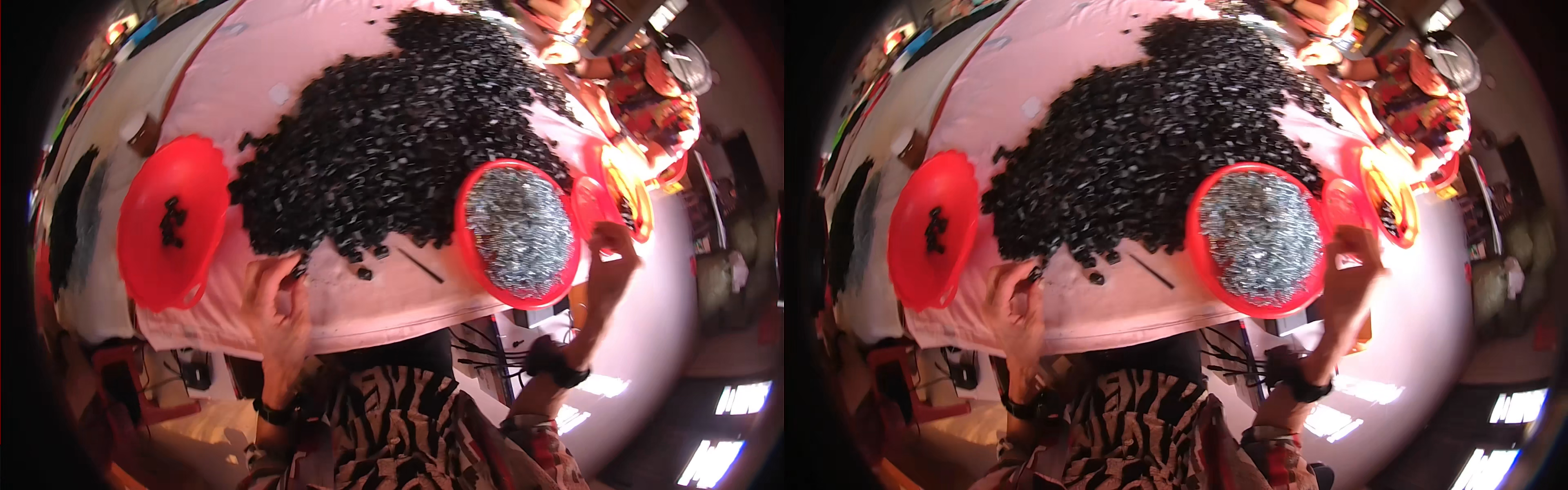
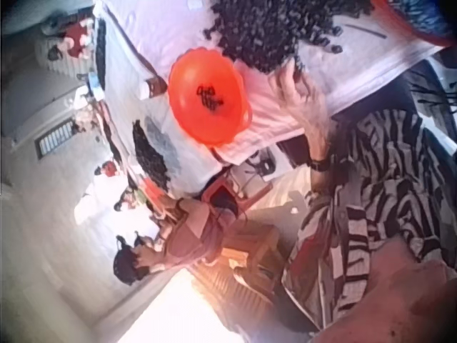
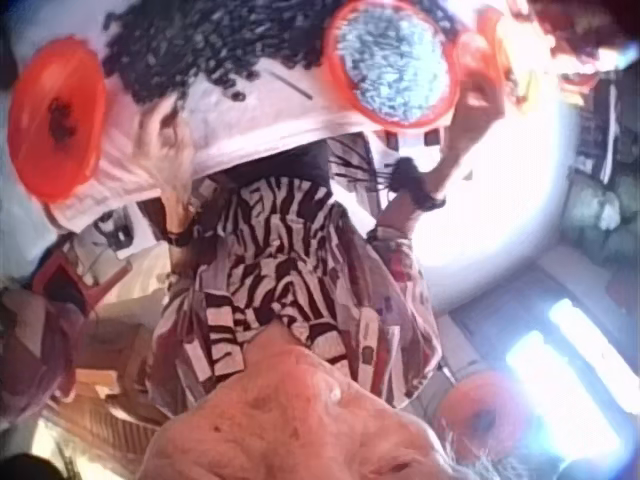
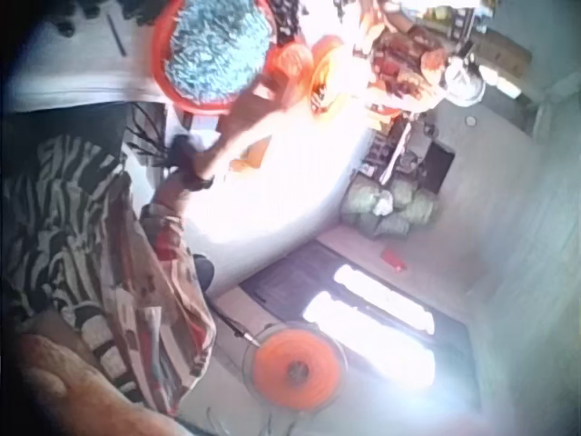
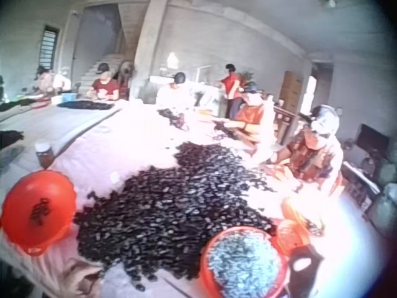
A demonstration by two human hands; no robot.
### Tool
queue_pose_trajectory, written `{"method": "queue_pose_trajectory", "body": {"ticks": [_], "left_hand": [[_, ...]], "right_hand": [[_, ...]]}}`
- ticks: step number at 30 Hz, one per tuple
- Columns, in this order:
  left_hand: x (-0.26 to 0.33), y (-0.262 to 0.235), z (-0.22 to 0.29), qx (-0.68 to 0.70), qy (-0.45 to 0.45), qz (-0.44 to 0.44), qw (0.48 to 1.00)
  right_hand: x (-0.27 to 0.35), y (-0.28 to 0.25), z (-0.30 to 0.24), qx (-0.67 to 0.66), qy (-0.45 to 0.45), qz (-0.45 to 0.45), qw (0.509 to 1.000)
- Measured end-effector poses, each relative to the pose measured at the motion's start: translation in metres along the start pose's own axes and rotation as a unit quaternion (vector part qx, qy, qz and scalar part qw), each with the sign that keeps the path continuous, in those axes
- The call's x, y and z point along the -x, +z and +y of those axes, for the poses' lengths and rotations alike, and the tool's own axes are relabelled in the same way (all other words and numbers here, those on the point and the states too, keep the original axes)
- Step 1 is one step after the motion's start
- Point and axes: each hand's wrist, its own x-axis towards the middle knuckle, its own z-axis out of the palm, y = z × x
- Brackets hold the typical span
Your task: Sorting and inspecting small black rubber or plastic components at a work table.
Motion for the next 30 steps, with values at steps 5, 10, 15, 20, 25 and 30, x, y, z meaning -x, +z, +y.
{"method": "queue_pose_trajectory", "body": {"ticks": [5, 10, 15, 20, 25, 30], "left_hand": [[0.0, 0.007, -0.003, 0.037, -0.001, -0.012, 0.999], [0.008, 0.004, -0.003, 0.046, -0.04, -0.015, 0.998], [0.004, 0.005, -0.005, 0.064, -0.035, -0.008, 0.997], [0.003, 0.003, 0.0, 0.063, -0.042, -0.018, 0.997], [0.003, 0.004, 0.003, 0.088, -0.052, -0.026, 0.994], [0.005, 0.002, 0.005, 0.12, -0.083, -0.039, 0.989]], "right_hand": [[-0.044, -0.006, 0.155, 0.115, 0.127, 0.049, 0.984], [-0.061, 0.014, 0.199, 0.1, 0.113, 0.059, 0.987], [-0.06, 0.004, 0.166, 0.06, 0.083, 0.088, 0.991], [-0.014, -0.005, 0.002, -0.068, 0.086, 0.027, 0.994], [0.04, 0.036, -0.094, -0.225, -0.023, -0.159, 0.961], [0.086, 0.077, -0.136, -0.282, -0.034, -0.264, 0.922]]}}
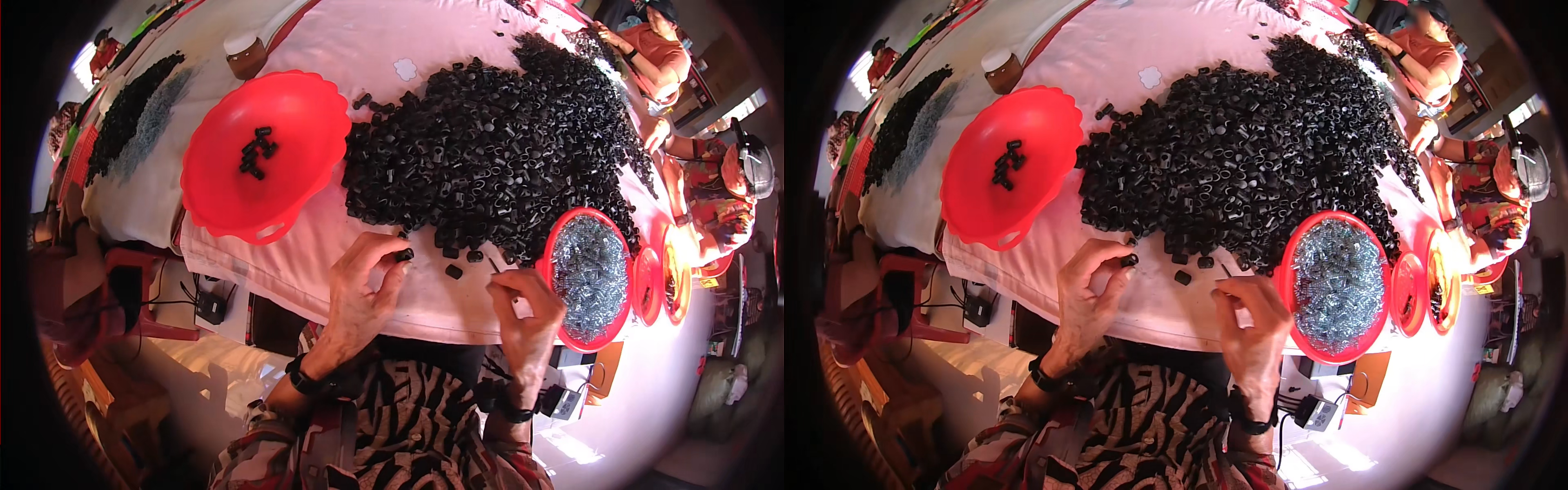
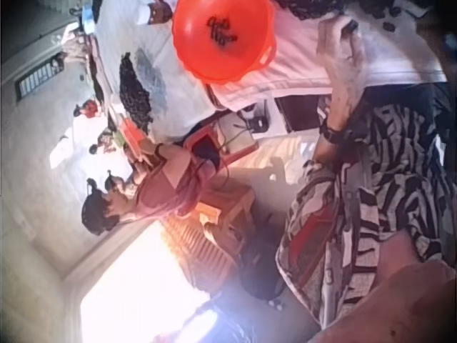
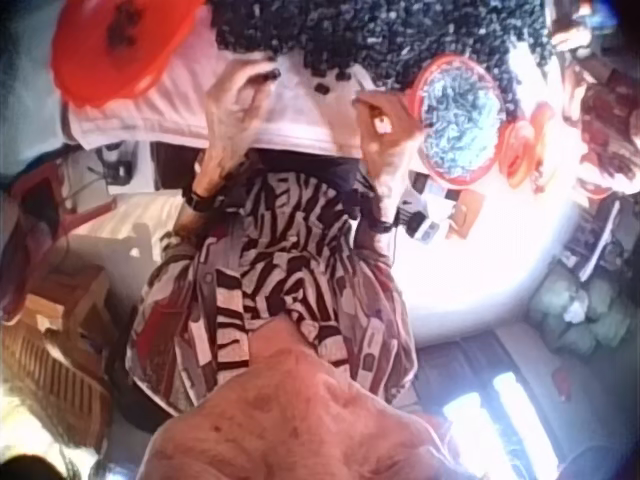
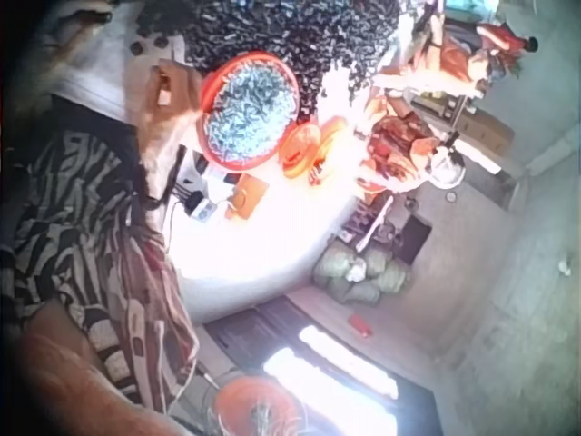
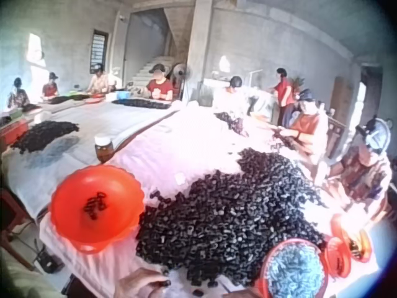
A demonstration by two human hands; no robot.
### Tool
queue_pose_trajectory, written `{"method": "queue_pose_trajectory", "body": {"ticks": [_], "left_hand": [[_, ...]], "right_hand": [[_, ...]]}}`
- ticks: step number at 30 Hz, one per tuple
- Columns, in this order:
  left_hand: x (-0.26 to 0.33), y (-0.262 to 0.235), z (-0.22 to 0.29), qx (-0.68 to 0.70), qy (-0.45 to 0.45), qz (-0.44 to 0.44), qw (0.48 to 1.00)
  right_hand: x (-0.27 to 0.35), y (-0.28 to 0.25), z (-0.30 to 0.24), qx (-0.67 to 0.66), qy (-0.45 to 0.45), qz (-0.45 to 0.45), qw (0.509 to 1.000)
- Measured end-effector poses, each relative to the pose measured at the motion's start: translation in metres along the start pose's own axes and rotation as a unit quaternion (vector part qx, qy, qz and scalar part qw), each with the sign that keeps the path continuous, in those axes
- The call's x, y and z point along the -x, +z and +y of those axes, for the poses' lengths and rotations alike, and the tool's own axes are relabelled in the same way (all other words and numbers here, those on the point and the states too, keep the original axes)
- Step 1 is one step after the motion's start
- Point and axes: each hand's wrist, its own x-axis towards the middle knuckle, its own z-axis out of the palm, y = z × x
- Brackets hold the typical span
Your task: Sorting and inspecting small black rubber or plastic components at a work table.
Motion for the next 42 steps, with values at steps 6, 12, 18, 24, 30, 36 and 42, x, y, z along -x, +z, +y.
{"method": "queue_pose_trajectory", "body": {"ticks": [6, 12, 18, 24, 30, 36, 42], "left_hand": [[0.002, -0.005, -0.006, 0.125, -0.055, -0.002, 0.991], [0.002, -0.005, -0.007, 0.18, -0.088, -0.027, 0.979], [-0.007, -0.001, 0.003, 0.256, -0.073, -0.003, 0.964], [-0.009, 0.001, 0.016, 0.305, -0.149, -0.027, 0.94], [0.002, 0.002, 0.004, 0.299, -0.158, -0.049, 0.94], [0.004, 0.0, -0.002, 0.256, -0.15, -0.066, 0.953], [0.004, 0.0, 0.0, 0.248, -0.16, -0.068, 0.953]], "right_hand": [[0.002, 0.011, 0.008, 0.03, -0.009, 0.018, 0.999], [-0.001, 0.009, 0.01, 0.04, 0.008, 0.028, 0.999], [-0.001, -0.005, 0.007, 0.06, 0.017, 0.083, 0.995], [-0.006, -0.037, 0.011, 0.073, 0.04, 0.127, 0.988], [-0.003, -0.061, 0.018, 0.056, 0.069, 0.197, 0.976], [-0.001, -0.073, 0.036, 0.08, 0.077, 0.178, 0.978], [-0.008, -0.064, 0.05, 0.176, 0.06, 0.055, 0.981]]}}
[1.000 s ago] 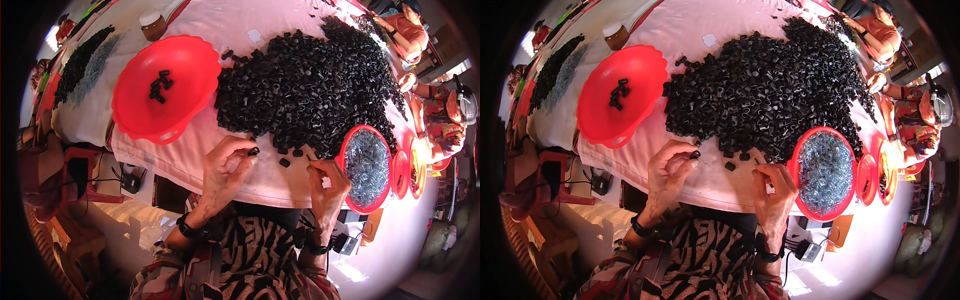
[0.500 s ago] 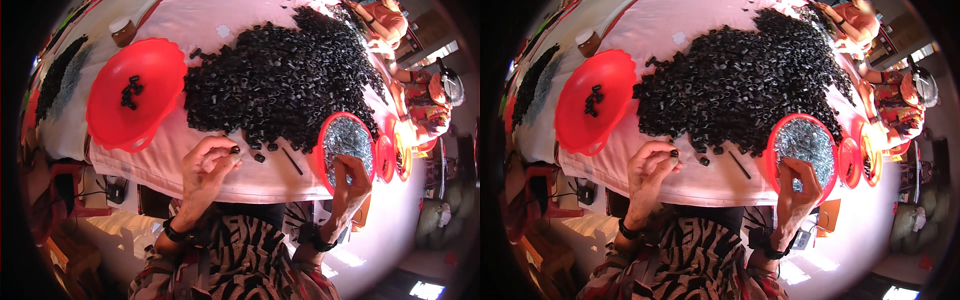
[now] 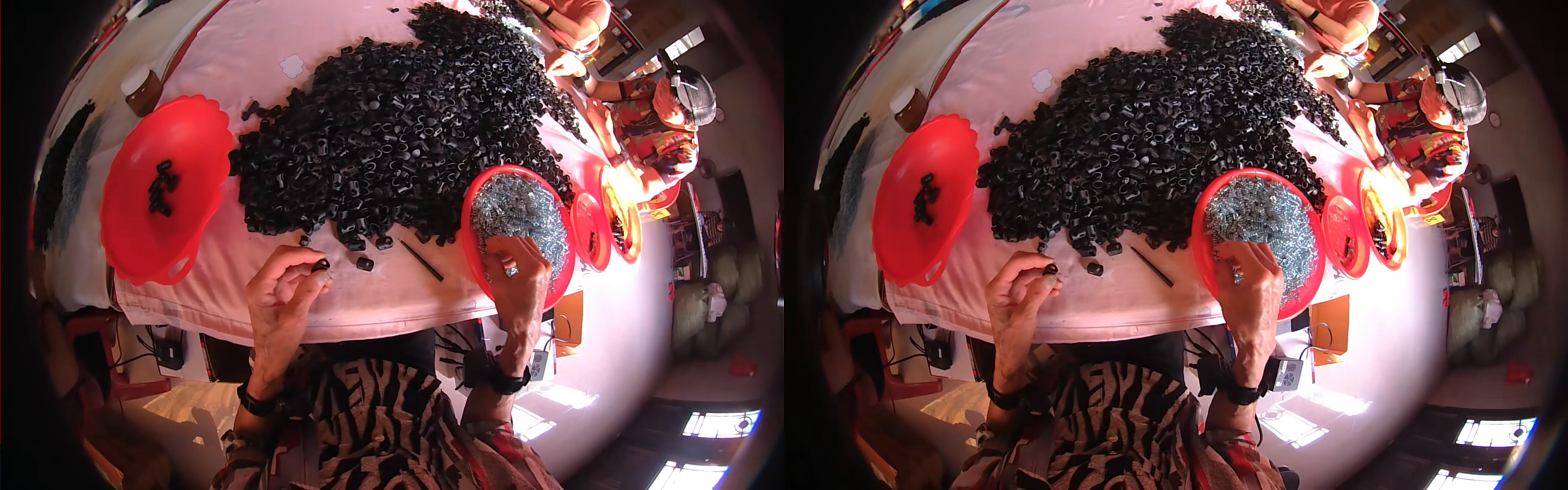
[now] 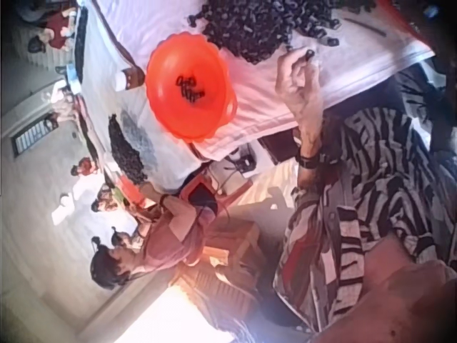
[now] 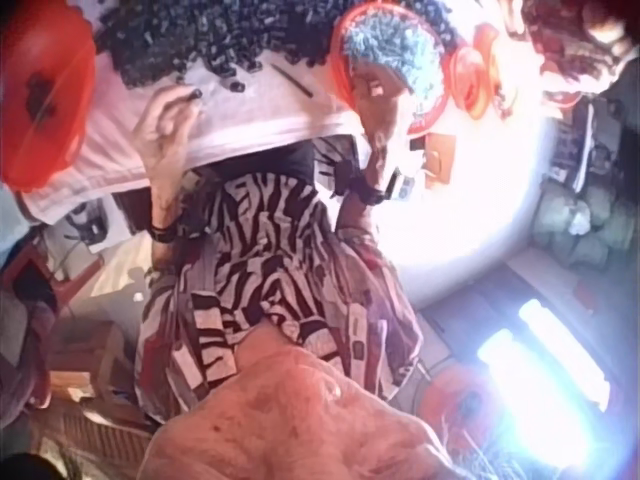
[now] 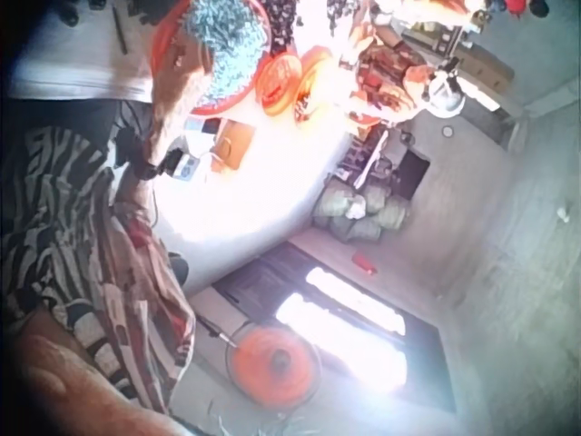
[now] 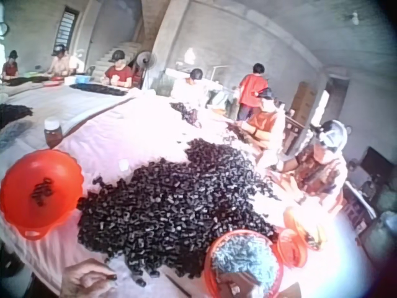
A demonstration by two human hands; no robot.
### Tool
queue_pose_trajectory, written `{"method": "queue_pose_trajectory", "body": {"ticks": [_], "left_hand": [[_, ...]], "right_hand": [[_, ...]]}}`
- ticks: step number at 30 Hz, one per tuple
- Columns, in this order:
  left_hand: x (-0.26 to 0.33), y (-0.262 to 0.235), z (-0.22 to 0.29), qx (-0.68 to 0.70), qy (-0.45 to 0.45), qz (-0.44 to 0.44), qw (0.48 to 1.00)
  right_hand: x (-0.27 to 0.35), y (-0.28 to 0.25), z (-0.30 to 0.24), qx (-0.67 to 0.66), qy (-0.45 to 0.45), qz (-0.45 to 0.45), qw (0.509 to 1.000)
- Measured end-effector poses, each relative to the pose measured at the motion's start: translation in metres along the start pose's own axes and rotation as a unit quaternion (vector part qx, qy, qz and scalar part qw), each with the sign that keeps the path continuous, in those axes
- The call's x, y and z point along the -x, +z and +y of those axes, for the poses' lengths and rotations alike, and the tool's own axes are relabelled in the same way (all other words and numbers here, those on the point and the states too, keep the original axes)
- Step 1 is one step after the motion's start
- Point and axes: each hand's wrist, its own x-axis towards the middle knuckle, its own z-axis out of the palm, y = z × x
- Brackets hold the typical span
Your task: Sorting and inspecting small black rubber or plastic components at a work table.
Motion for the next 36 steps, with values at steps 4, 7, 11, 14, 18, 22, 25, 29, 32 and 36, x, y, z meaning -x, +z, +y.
{"method": "queue_pose_trajectory", "body": {"ticks": [4, 7, 11, 14, 18, 22, 25, 29, 32, 36], "left_hand": [[-0.001, 0.001, 0.0, -0.006, -0.003, -0.006, 1.0], [0.0, 0.001, -0.001, -0.014, -0.007, 0.0, 1.0], [-0.002, 0.0, -0.005, -0.009, 0.004, -0.006, 1.0], [-0.003, 0.001, -0.004, -0.004, 0.009, -0.006, 1.0], [-0.002, 0.0, -0.005, -0.009, 0.02, -0.004, 1.0], [-0.004, 0.001, -0.004, -0.009, 0.015, -0.001, 1.0], [-0.004, 0.0, -0.007, -0.005, 0.022, -0.004, 1.0], [-0.006, 0.001, -0.012, 0.005, 0.045, -0.012, 0.999], [-0.007, -0.001, -0.014, 0.005, 0.051, -0.018, 0.999], [-0.007, -0.003, -0.015, 0.003, 0.066, -0.019, 0.998]], "right_hand": [[-0.007, 0.005, 0.003, 0.069, -0.011, -0.003, 0.998], [-0.009, 0.007, -0.002, 0.121, -0.032, -0.007, 0.992], [-0.012, 0.007, -0.008, 0.135, -0.009, -0.02, 0.991], [-0.014, 0.007, -0.001, 0.114, -0.02, -0.023, 0.993], [-0.013, 0.008, 0.005, 0.023, -0.015, -0.002, 1.0], [-0.013, 0.001, 0.001, -0.044, -0.022, 0.025, 0.998], [-0.014, 0.006, 0.003, -0.031, -0.026, 0.044, 0.998], [-0.015, 0.007, -0.003, -0.028, 0.004, 0.049, 0.998], [-0.016, 0.008, -0.002, -0.015, -0.029, 0.061, 0.998], [-0.015, 0.011, 0.001, -0.009, -0.072, 0.119, 0.99]]}}
